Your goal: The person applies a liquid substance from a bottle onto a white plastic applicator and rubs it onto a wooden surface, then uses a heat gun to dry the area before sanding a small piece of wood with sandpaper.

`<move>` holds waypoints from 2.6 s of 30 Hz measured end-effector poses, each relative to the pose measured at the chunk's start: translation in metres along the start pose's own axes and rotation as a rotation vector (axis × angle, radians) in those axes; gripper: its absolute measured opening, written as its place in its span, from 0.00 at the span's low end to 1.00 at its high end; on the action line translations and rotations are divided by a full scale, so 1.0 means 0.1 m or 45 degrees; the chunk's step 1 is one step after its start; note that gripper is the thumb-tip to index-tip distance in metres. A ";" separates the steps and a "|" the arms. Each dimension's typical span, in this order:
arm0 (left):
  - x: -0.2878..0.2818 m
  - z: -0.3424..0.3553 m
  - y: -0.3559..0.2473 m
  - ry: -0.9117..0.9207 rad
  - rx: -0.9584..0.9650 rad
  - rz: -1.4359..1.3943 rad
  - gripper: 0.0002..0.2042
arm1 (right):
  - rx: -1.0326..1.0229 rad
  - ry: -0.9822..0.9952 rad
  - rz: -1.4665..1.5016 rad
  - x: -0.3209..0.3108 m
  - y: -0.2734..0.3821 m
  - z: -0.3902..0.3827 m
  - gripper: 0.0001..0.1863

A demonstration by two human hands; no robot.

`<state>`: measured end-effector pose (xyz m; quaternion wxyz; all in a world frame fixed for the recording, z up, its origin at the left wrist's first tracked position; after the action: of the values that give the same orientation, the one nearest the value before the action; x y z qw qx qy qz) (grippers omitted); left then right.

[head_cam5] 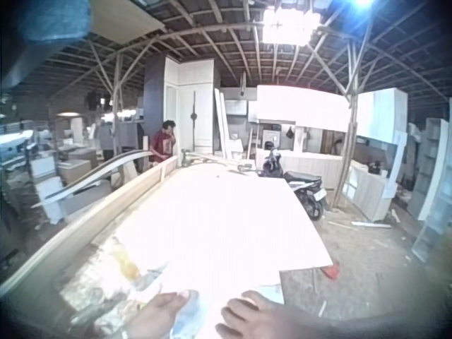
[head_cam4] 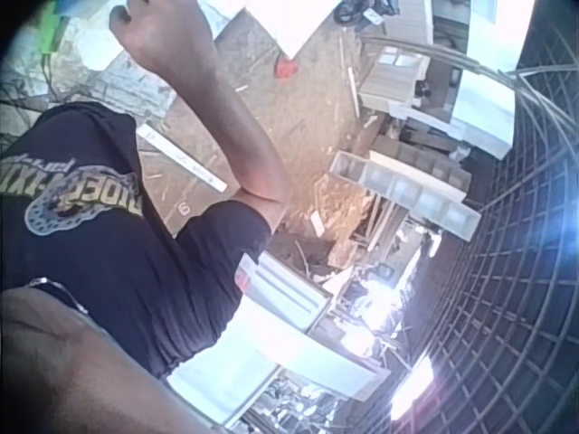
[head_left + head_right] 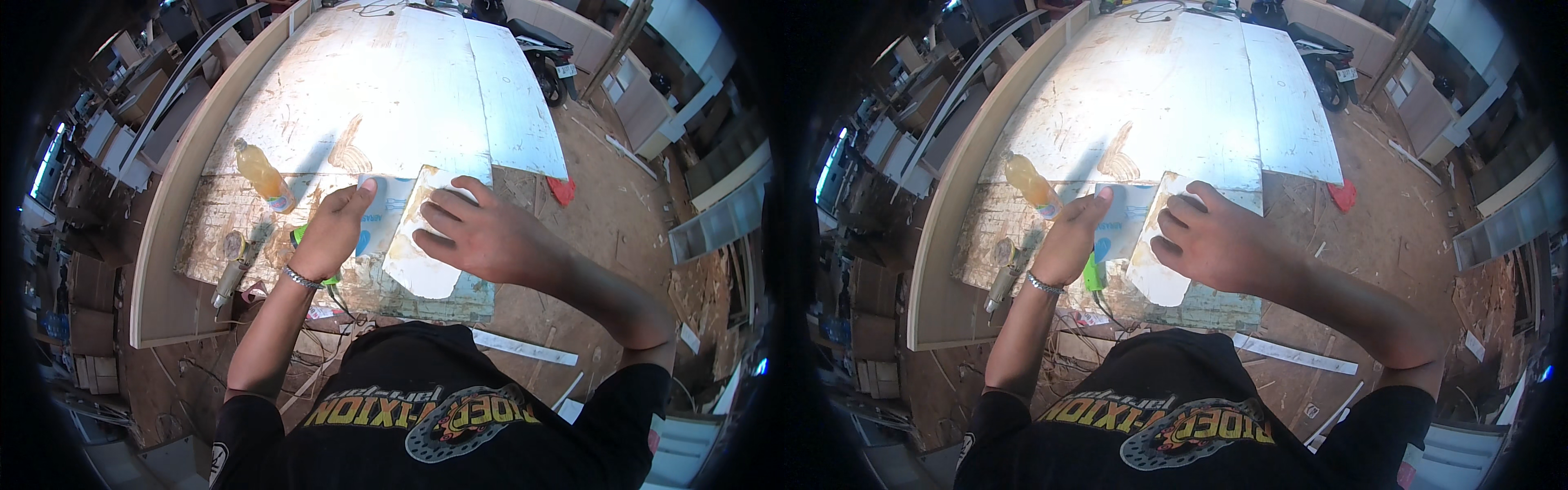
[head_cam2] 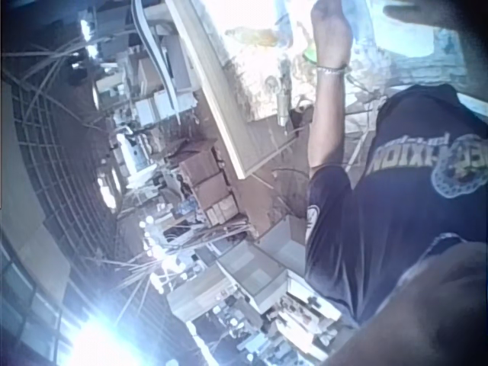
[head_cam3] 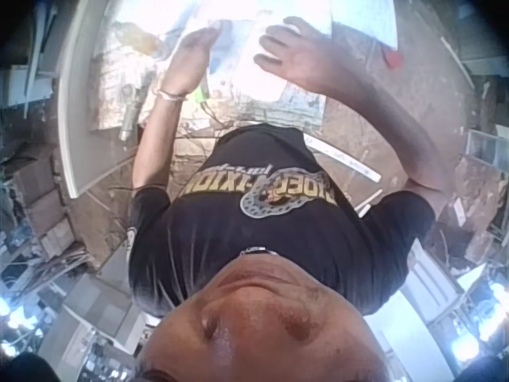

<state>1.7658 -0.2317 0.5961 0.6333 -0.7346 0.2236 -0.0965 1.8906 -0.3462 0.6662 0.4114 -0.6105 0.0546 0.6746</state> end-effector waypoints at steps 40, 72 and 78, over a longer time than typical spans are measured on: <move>0.28 0.36 0.53 0.117 -0.149 -1.118 0.24 | 1.500 -0.593 2.163 0.92 -0.62 -0.44 0.21; 0.59 0.18 0.53 0.376 -0.019 -1.179 0.47 | 1.393 -0.636 1.426 0.52 -0.68 -0.06 0.15; 0.48 0.31 0.53 0.256 0.023 -1.280 0.36 | 1.398 -0.406 1.230 0.48 -0.59 -0.11 0.15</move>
<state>1.8106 -0.2316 0.5322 0.4904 -0.7328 -0.0982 -0.4614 1.9398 -0.2910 0.6470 0.3178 -0.1204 0.5852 0.7362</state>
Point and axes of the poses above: each hand's wrist, its own z-axis towards the middle knuckle, its own x-axis out of the palm, y = z × x, the point moved 8 cm from there along z, towards the middle knuckle, and after that the axes turned 4 degrees about -z, right-handed, at the moved point
